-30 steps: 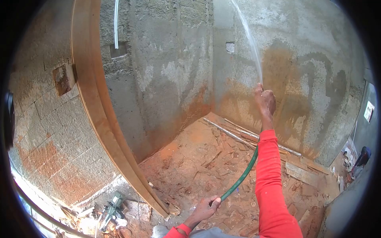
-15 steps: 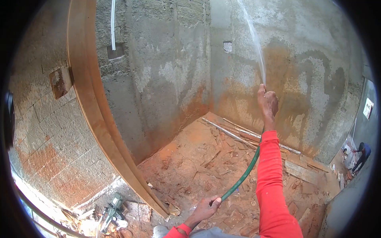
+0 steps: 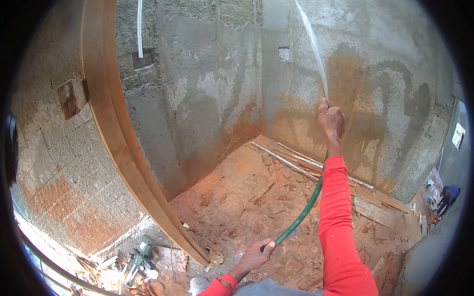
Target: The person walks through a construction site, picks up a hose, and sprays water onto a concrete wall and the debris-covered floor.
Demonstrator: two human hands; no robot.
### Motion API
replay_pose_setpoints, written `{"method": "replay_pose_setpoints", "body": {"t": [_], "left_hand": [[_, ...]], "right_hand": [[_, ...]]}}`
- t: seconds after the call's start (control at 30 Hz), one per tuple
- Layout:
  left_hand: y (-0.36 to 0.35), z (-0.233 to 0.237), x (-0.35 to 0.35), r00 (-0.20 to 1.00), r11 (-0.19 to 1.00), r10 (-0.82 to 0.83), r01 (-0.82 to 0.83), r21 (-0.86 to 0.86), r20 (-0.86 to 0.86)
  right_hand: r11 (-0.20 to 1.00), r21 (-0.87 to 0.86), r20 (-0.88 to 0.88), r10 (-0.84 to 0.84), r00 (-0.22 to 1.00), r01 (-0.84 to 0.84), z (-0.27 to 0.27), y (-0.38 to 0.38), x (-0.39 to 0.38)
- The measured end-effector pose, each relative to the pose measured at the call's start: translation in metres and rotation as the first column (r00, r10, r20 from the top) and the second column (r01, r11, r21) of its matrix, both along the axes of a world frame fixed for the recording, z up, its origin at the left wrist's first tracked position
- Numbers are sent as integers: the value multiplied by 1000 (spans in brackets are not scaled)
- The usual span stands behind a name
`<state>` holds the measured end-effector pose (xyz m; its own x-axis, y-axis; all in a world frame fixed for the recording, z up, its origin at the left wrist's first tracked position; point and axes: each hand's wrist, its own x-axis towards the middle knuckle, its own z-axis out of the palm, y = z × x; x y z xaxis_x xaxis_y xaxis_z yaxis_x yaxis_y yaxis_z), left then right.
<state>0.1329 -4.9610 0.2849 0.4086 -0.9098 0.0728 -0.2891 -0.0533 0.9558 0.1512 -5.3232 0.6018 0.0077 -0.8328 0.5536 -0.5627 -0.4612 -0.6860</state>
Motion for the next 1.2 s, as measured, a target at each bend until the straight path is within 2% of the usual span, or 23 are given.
{"method": "replay_pose_setpoints", "body": {"t": [0.13, 0.33, 0.43, 0.6, 0.7, 1.0, 1.2], "left_hand": [[-1, 1, -1, 1000, 1000, 7, -7, -8, 9], [-1, 0, -6, 999, 1000, -21, 22, 17, -45], [0, -3, -6, 999, 999, -34, 34, 17, -33], [0, -10, -9, 1000, 998, -28, 28, -54, -3], [2, -5, -11, 999, 1000, -21, 20, -16, -41], [-1, -18, -12, 999, 999, -36, 36, 18, 9], [-3, -21, -15, 998, 998, -58, 58, -18, -18]], "right_hand": [[999, 39, -16, 18, 1000, -17, 2, 0, 1], [1000, -6, -170, 1, 985, -2, -30, -19, 15], [996, 84, -229, 40, 973, -21, -36, -16, 17], [998, 70, -261, 24, 965, -6, -50, -17, 19], [997, 79, -263, 25, 965, -4, -56, -22, 14], [993, 99, -273, -37, 961, 67, -62, -28, -3], [990, 111, -306, -45, 951, 83, -67, -30, -8]]}}
